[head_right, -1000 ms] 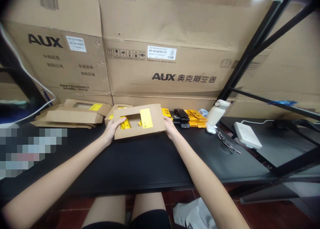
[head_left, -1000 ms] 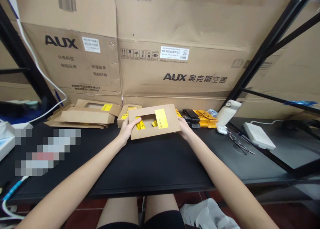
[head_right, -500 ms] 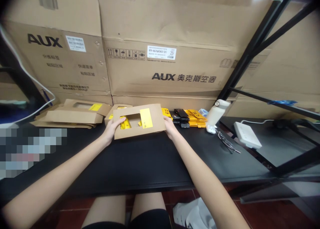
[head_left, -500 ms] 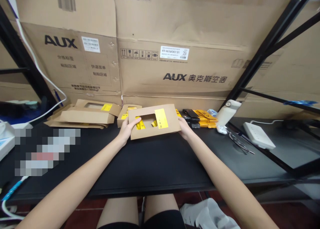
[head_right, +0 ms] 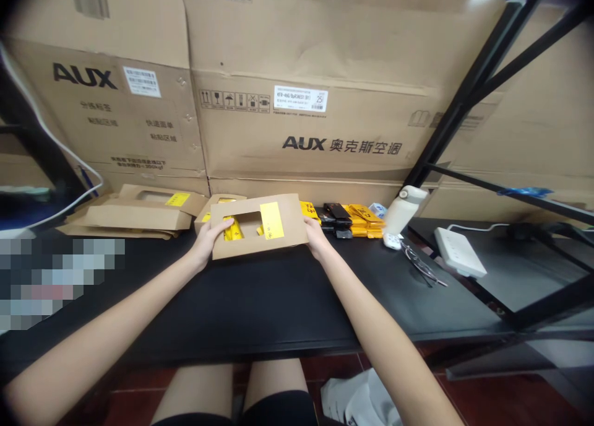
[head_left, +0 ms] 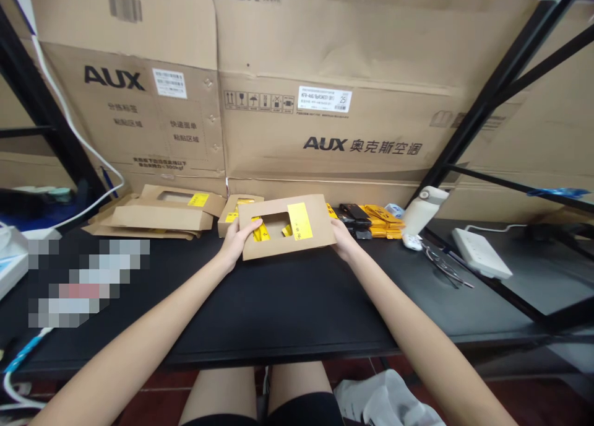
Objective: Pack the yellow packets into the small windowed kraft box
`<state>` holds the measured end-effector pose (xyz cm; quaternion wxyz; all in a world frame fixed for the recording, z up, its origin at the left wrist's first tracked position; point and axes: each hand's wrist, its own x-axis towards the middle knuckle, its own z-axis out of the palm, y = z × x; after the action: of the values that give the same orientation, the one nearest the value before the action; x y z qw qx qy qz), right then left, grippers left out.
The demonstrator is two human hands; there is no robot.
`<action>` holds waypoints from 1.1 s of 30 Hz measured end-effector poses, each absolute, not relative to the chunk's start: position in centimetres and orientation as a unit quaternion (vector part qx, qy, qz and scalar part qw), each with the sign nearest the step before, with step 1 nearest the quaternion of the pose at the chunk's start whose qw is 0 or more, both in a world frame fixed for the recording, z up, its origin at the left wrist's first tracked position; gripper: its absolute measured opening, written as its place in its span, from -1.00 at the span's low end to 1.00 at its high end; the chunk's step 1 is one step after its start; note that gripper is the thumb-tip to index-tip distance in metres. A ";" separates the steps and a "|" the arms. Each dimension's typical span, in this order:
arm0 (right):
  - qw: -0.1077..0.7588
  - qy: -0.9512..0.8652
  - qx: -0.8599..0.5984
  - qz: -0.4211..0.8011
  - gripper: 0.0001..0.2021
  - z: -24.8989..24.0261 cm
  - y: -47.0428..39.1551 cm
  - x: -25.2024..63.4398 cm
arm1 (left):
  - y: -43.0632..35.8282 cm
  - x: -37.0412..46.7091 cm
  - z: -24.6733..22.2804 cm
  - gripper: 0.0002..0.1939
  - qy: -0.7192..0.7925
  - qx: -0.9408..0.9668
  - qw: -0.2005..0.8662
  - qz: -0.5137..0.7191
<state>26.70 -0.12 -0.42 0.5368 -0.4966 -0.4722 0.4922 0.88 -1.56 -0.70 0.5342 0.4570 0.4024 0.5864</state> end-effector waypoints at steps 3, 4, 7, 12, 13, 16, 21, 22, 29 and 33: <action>0.536 -0.469 -0.498 0.494 -0.79 -0.4 -0.1 26.7 | -1.6 0.9 -0.7 -0.46 0.399 0.455 0.537 0.587; 0.536 -0.469 -0.497 0.496 -0.80 -0.4 -0.1 26.7 | -1.6 0.9 -0.7 -0.46 0.400 0.454 0.539 0.586; 0.538 -0.474 -0.491 0.495 -0.80 -0.4 -0.1 26.8 | -1.7 0.9 -0.6 -0.46 0.402 0.455 0.540 0.582; 0.528 -0.494 -0.497 0.480 -0.76 -0.6 -0.1 26.9 | -1.7 0.9 -0.4 -0.46 0.407 0.453 0.538 0.583; 0.526 -0.496 -0.498 0.478 -0.75 -0.6 -0.1 26.9 | -1.7 0.9 -0.4 -0.46 0.408 0.453 0.538 0.583; 0.526 -0.500 -0.501 0.472 -0.75 -0.6 -0.1 26.9 | -1.7 0.9 -0.4 -0.44 0.406 0.454 0.537 0.584; 0.526 -0.498 -0.503 0.471 -0.75 -0.5 -0.1 26.9 | -1.6 0.9 -0.5 -0.43 0.406 0.458 0.534 0.584; 0.524 -0.499 -0.503 0.472 -0.75 -0.5 -0.1 26.9 | -1.6 0.9 -0.5 -0.44 0.407 0.457 0.533 0.585; 0.523 -0.500 -0.507 0.469 -0.75 -0.6 -0.1 26.9 | -1.6 0.9 -0.6 -0.47 0.406 0.461 0.528 0.586; 0.523 -0.500 -0.511 0.464 -0.73 -0.8 0.1 27.0 | -1.5 0.8 -0.7 -0.45 0.406 0.464 0.527 0.585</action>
<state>26.95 0.10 -0.79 0.5233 -0.5111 -0.4997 0.4639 0.84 -1.50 -0.68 0.5265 0.4638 0.4062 0.5854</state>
